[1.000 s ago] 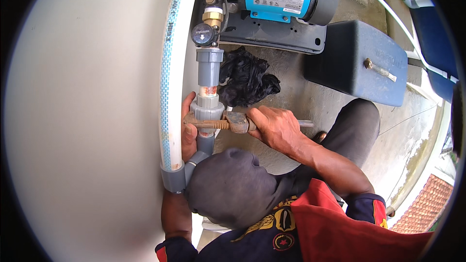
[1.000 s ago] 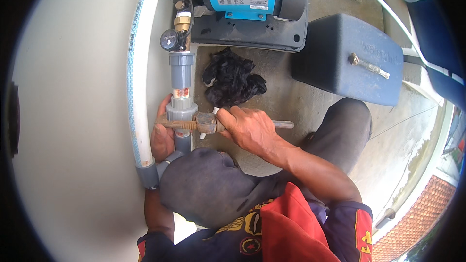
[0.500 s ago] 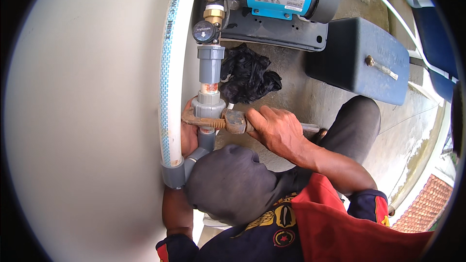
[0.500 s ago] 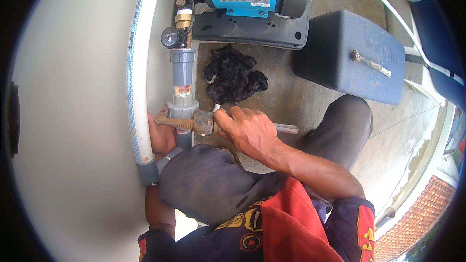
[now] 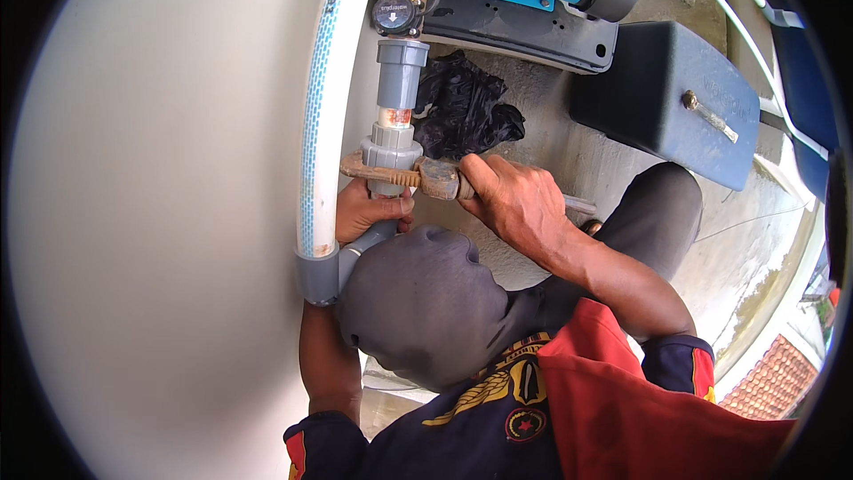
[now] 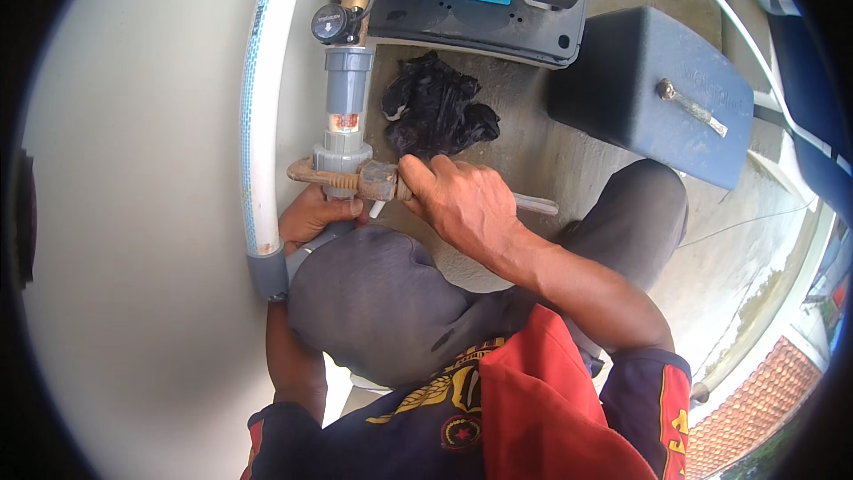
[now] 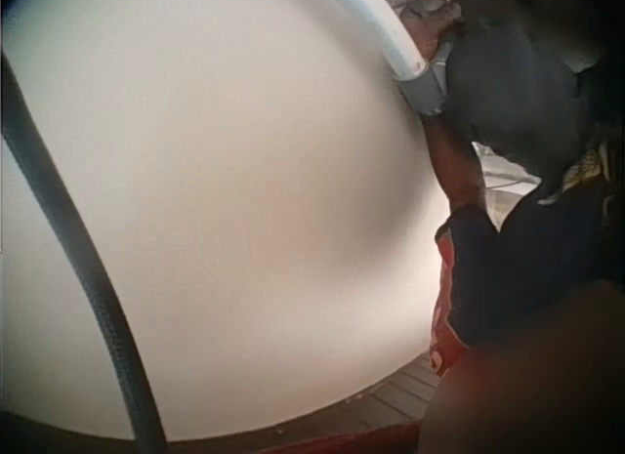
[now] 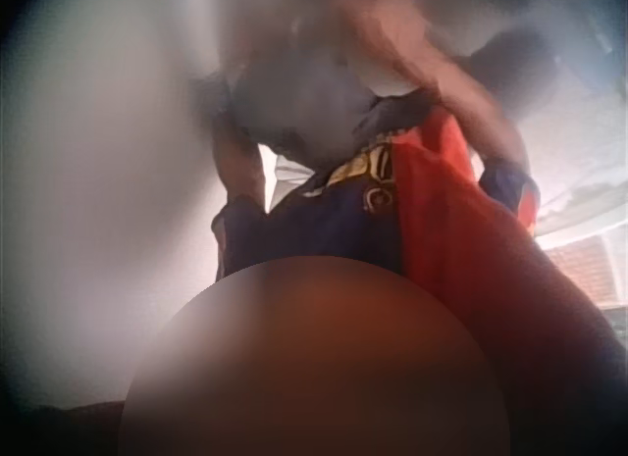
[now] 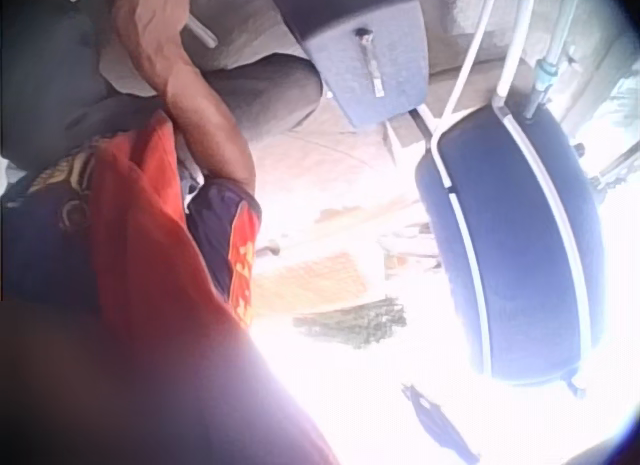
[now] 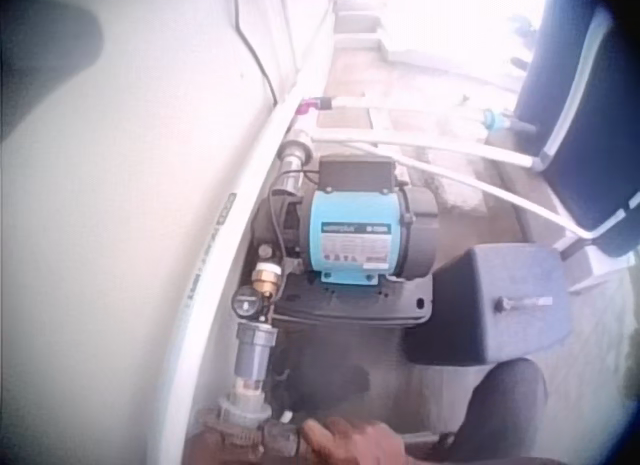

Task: The person uses a pipe wrench to loosen and remove a threaded fitting from a PVC pipe connected to a water pump. They then rethread the fitting and tighten it back onto the pipe.

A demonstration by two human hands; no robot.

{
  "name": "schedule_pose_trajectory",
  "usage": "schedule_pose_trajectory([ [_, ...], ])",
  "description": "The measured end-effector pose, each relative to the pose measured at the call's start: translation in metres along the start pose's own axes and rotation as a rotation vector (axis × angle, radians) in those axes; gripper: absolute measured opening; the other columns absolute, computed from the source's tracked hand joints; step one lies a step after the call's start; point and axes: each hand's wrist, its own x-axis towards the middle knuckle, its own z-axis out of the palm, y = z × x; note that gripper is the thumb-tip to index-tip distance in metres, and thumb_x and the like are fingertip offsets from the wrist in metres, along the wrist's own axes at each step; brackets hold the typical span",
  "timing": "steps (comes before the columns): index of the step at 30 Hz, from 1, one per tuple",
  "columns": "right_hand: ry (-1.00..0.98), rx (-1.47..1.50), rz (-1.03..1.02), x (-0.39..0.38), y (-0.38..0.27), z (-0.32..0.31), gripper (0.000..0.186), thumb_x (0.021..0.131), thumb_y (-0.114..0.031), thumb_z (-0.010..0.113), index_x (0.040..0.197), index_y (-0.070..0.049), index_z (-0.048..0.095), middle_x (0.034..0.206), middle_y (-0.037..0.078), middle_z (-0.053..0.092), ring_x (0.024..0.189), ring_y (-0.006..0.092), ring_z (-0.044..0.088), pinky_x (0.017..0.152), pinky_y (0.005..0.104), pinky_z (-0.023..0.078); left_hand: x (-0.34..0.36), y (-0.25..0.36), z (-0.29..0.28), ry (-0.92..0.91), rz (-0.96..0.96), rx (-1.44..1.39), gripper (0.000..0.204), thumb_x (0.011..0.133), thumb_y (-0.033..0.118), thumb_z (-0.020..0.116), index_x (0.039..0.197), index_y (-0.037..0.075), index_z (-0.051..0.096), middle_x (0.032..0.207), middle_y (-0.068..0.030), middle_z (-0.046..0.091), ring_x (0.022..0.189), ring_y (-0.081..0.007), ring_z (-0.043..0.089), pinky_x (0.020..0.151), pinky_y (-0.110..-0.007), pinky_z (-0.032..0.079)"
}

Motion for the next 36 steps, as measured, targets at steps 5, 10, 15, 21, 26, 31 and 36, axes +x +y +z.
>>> schedule_pose_trajectory([
  [5, 0.041, -0.015, -0.01, 0.003, 0.005, 0.006, 0.037, 0.083, -0.025, 0.076, 0.101, -0.009, 0.049, 0.074, 0.012, 0.06, 0.065, 0.0337, 0.066, 0.053, 0.0453, 0.051, 0.005, 0.012, 0.002, -0.012, -0.025, 0.07, 0.052, 0.082, 0.008, 0.078, 0.125, 0.003, 0.049, 0.093, -0.0039, 0.059, 0.082, -0.0165, 0.064, 0.073, -0.032, 0.055],
  [10, 0.059, 0.053, -0.01, 0.006, 0.016, 0.013, 0.037, 0.083, -0.024, 0.076, 0.103, -0.009, 0.048, 0.074, 0.013, 0.061, 0.065, 0.036, 0.066, 0.053, 0.0466, 0.05, 0.007, 0.015, 0.002, -0.014, -0.011, 0.108, 0.037, 0.082, 0.01, 0.078, 0.11, 0.004, 0.055, 0.091, -0.0034, 0.059, 0.078, -0.0154, 0.064, 0.071, -0.032, 0.054],
  [15, -0.006, 0.043, -0.002, 0.004, 0.023, 0.017, 0.035, 0.081, -0.019, 0.077, 0.102, -0.008, 0.052, 0.082, 0.012, 0.066, 0.076, 0.0348, 0.068, 0.061, 0.0457, 0.052, 0.006, 0.012, 0.004, -0.022, 0.047, 0.043, 0.03, 0.081, 0.01, 0.078, 0.101, 0.005, 0.057, 0.087, -0.0032, 0.058, 0.076, -0.0146, 0.064, 0.071, -0.032, 0.054],
  [21, 0.076, 0.074, -0.07, 0.007, 0.033, 0.026, 0.036, 0.079, -0.016, 0.077, 0.103, -0.009, 0.051, 0.082, 0.011, 0.064, 0.073, 0.0343, 0.067, 0.061, 0.0457, 0.052, 0.009, 0.01, 0.0, -0.037, 0.033, 0.103, 0.032, 0.081, 0.011, 0.076, 0.105, 0.004, 0.056, 0.086, -0.0026, 0.058, 0.072, -0.0137, 0.063, 0.069, -0.031, 0.053],
  [26, 0.148, 0.141, -0.134, 0.01, 0.052, 0.043, 0.034, 0.08, -0.016, 0.076, 0.103, -0.008, 0.053, 0.082, 0.012, 0.065, 0.074, 0.0344, 0.067, 0.061, 0.0446, 0.052, 0.011, 0.006, -0.003, -0.064, 0.057, 0.083, 0.039, 0.081, 0.014, 0.077, 0.111, 0.003, 0.054, 0.088, -0.0047, 0.06, 0.071, -0.0138, 0.062, 0.071, -0.031, 0.054],
  [31, 0.212, 0.218, -0.257, 0.02, 0.069, 0.061, 0.03, 0.089, -0.021, 0.074, 0.105, -0.005, 0.054, 0.08, 0.016, 0.066, 0.073, 0.0354, 0.068, 0.063, 0.041, 0.054, 0.011, 0.003, -0.008, -0.101, 0.048, 0.074, 0.049, 0.083, 0.026, 0.08, 0.116, 0.0, 0.054, 0.093, -0.0078, 0.062, 0.077, -0.0154, 0.064, 0.075, -0.032, 0.054],
  [36, 0.36, 0.44, -0.08, 0.004, 0.067, 0.073, 0.027, 0.097, -0.022, 0.066, 0.112, -0.002, 0.055, 0.074, 0.007, 0.063, 0.065, 0.0196, 0.064, 0.06, 0.0346, 0.052, 0.012, -0.003, 0.003, -0.001, 0.354, -0.3, 0.085, 0.079, 0.055, 0.079, 0.132, -0.003, 0.048, 0.106, -0.0128, 0.064, 0.091, -0.02, 0.067, 0.086, -0.034, 0.056],
])
